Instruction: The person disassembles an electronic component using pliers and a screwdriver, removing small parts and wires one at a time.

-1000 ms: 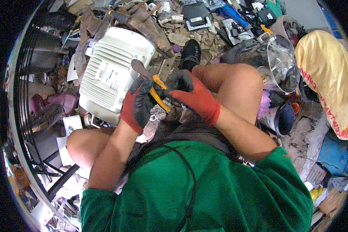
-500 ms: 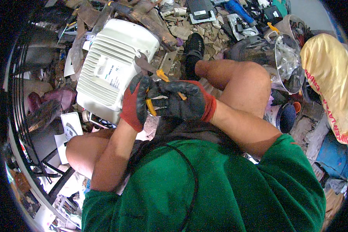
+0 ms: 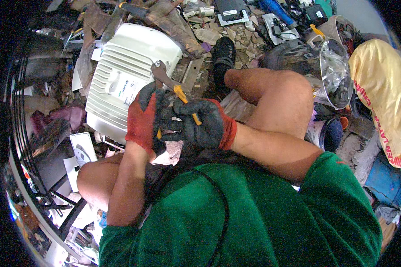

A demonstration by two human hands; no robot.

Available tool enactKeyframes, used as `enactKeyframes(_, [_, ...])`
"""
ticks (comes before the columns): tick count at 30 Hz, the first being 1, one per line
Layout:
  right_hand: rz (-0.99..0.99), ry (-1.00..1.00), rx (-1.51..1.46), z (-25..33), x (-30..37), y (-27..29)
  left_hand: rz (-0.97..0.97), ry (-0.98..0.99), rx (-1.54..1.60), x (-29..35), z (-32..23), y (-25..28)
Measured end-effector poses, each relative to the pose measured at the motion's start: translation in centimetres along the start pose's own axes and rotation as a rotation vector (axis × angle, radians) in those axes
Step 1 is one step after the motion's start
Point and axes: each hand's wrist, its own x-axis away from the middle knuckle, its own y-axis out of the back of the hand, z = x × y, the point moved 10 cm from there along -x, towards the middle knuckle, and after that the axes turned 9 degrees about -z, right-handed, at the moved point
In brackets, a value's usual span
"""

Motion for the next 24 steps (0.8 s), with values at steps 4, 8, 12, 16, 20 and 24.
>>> enactKeyframes(4, [0.022, 0.007, -0.093, -0.8, -0.9, 0.0, 0.09, 0.039, -0.158, -0.7, -0.5, 0.1])
enactKeyframes(8, [0.087, 0.025, -0.204, -3.0, -2.5, -0.3, 0.099, -0.062, -0.266, -1.3, -1.6, 1.2])
enactKeyframes(12, [0.122, 0.057, -0.191, -3.1, -2.6, -0.6, 0.013, -0.029, -0.595, -1.4, -1.0, 1.6])
enactKeyframes(16, [0.085, 0.086, -0.153, -3.4, -2.8, 0.2, 0.037, -0.078, -0.614, -1.1, -2.0, 1.1])
enactKeyframes(20, [0.113, 0.049, -0.23, -3.4, -2.0, -2.7, 0.041, -0.179, -0.696, -0.3, -4.6, 1.6])
enactKeyframes(24, [0.088, 0.047, -0.165, -3.4, -2.6, -1.6, -0.013, -0.33, -0.685, -0.6, -4.4, 2.5])
